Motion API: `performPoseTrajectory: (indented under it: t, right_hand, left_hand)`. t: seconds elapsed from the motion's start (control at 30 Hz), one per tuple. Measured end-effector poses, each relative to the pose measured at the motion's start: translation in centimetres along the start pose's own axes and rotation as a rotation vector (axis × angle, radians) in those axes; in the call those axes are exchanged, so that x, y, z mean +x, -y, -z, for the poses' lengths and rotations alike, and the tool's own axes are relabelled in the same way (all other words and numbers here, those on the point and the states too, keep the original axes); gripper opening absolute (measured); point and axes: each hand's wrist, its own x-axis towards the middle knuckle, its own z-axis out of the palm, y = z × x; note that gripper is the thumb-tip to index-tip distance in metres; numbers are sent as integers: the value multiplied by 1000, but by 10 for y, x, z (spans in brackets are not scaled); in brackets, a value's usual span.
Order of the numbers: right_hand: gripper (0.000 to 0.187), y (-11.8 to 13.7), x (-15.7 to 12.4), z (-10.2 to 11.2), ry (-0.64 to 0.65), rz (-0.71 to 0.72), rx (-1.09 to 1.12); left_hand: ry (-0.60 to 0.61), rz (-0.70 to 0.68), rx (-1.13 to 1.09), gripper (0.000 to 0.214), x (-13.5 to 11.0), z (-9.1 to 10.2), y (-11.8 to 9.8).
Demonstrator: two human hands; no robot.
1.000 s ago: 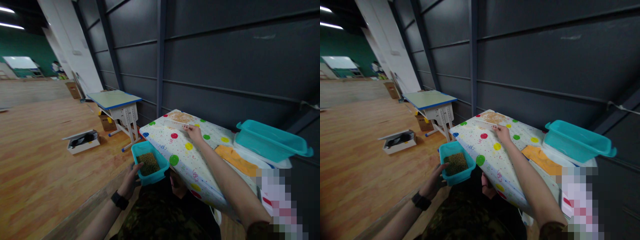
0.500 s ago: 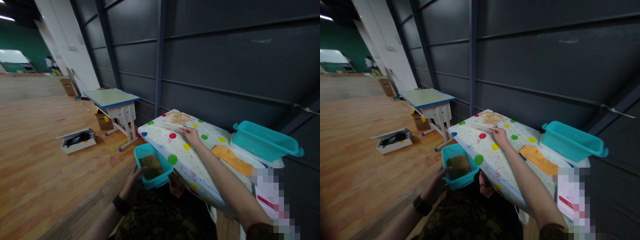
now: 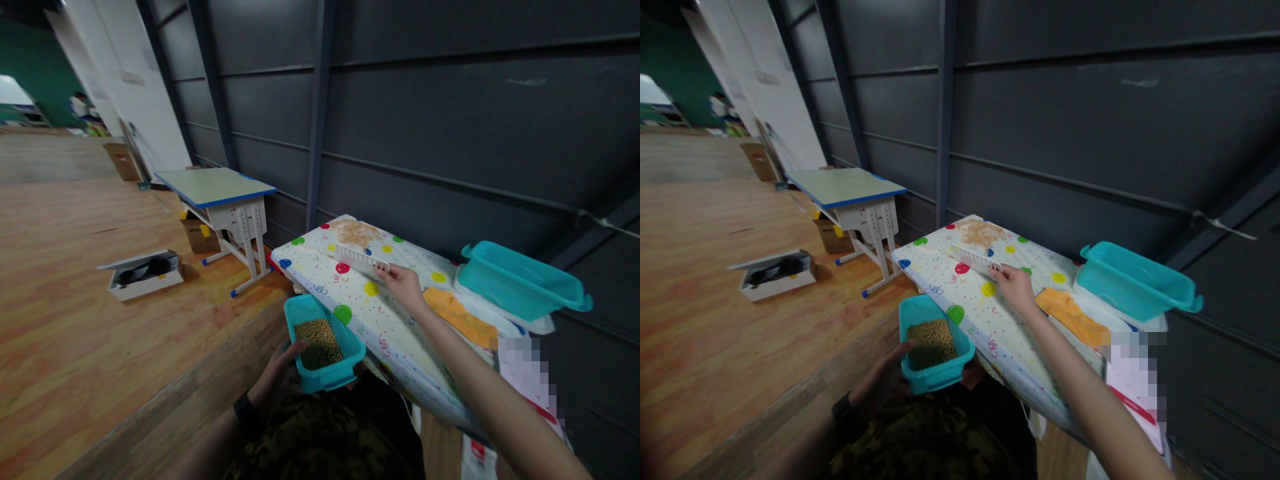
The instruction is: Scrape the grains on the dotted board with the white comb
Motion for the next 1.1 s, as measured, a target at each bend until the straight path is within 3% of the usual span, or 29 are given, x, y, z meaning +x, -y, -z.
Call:
performPoseTrajectory:
  t: [0.33, 0.53, 0.77, 0.87, 1.1]
  right_hand:
    - [35, 23, -50, 7, -20, 72, -28]
    - [51, 43, -70, 11, 13, 143, -43]
    - [53, 76, -109, 13, 29, 200, 34]
    - [57, 74, -100, 14, -16, 169, 44]
    - [59, 39, -34, 7, -144, 72, -96]
  left_hand:
    - [-10, -24, 83, 81, -6, -19, -9]
    - [-8, -42, 48, 85, -5, -18, -8]
    - [-25, -84, 51, 83, 0, -13, -13]
    - [-53, -104, 88, 84, -1, -12, -18]
    - [-37, -120, 67, 78, 2, -7, -20]
